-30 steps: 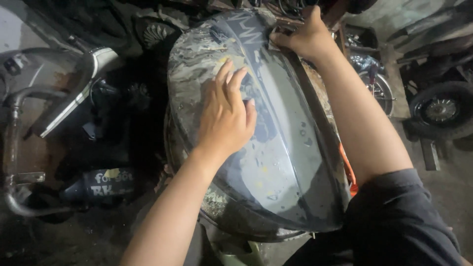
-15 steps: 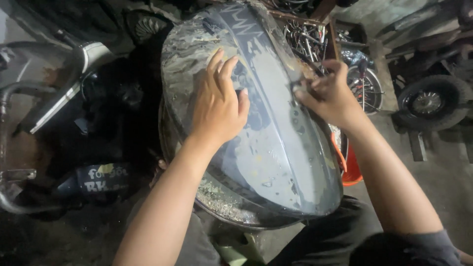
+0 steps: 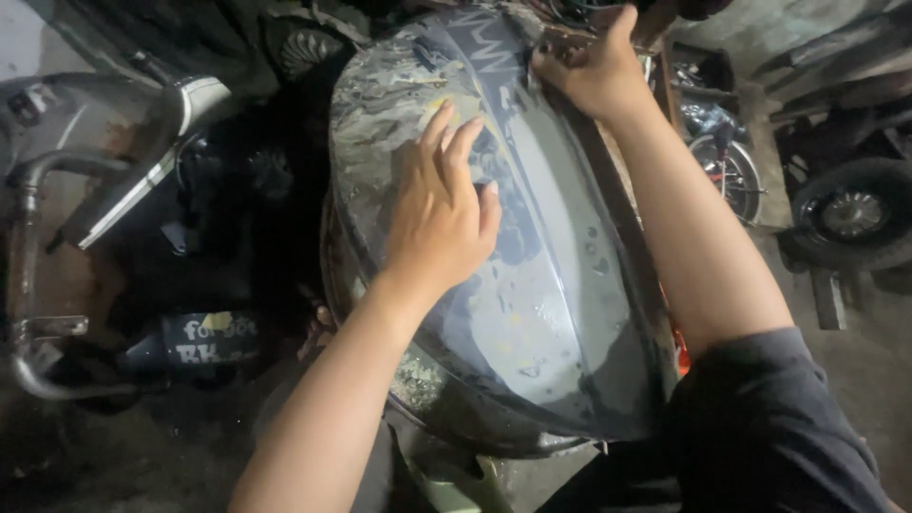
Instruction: The person sands the surface of a large, curved metal part using a sanding block. They hold the part steady with one hand while moving the sanding block back and forth with the other to smooth the surface.
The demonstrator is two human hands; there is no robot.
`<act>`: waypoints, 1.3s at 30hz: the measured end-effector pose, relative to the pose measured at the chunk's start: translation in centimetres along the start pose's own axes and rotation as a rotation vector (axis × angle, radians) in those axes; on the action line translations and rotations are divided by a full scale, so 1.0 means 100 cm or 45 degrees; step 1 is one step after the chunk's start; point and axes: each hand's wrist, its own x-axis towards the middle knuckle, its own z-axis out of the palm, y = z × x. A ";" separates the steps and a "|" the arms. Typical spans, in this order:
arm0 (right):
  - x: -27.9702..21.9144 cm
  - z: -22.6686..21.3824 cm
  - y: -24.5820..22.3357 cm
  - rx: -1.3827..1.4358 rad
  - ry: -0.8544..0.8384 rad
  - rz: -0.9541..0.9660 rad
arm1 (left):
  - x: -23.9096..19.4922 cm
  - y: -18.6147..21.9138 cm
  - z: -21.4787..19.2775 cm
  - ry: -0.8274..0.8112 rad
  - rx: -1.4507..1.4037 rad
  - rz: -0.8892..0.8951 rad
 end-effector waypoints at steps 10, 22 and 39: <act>-0.023 -0.022 -0.045 0.112 -0.186 0.230 | 0.002 -0.004 0.003 -0.013 -0.042 -0.027; -0.253 -0.076 0.003 0.365 -0.213 0.301 | 0.000 -0.013 0.017 0.156 0.038 0.119; -0.038 -0.023 -0.029 0.047 -0.175 0.335 | 0.002 0.003 0.000 -0.039 0.057 -0.016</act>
